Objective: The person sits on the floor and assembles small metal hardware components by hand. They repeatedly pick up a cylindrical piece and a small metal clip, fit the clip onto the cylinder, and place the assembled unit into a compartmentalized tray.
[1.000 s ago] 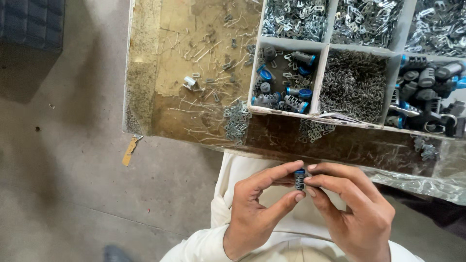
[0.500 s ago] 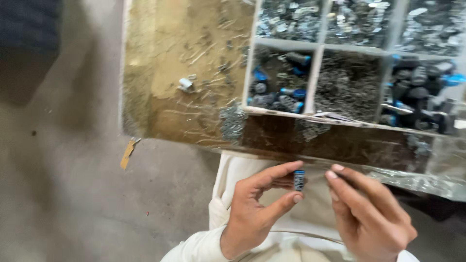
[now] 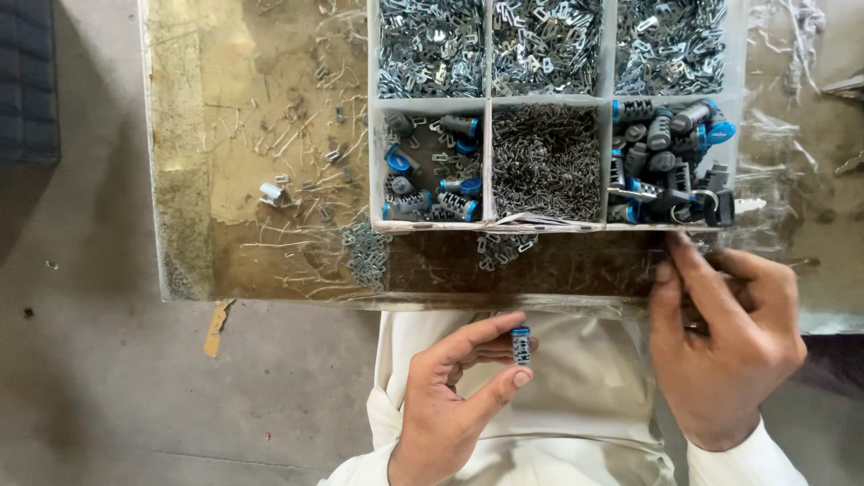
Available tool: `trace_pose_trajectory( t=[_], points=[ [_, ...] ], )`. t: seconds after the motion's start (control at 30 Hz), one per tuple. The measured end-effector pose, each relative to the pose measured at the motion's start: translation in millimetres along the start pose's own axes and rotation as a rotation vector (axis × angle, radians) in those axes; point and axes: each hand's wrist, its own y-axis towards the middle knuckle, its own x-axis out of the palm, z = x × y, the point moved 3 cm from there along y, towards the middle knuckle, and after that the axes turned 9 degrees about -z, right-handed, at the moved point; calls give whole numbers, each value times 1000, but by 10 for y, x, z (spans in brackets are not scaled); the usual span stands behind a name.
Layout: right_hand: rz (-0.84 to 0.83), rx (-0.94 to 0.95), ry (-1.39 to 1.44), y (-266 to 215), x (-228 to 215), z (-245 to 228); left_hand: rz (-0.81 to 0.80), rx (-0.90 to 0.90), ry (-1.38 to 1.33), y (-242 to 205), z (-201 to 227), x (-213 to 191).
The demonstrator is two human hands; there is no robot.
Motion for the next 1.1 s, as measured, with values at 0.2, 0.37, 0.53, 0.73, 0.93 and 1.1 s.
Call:
trace_pose_trajectory(
  t=[0.2,0.37,0.53,0.73,0.93,1.1],
  points=[
    [-57,-67,-41,-73,-13,61,-11,26,-3,2,9,22],
    [-205,-209,-56,-354,146,452,-55,69,2,-29,49,30],
    [-307,-96,139,-456,298,673,-86,112,-53,-34,70,73],
    [-360,-44,371,-527,315,-25,-69,121,-64,-24,88,165],
    [-463,202,477,-299,174,-236,-77,113,-7,-34,125,136],
    [-392,209,651,-268,31,-294,-72,95,27,-4,106,128]
  ],
)
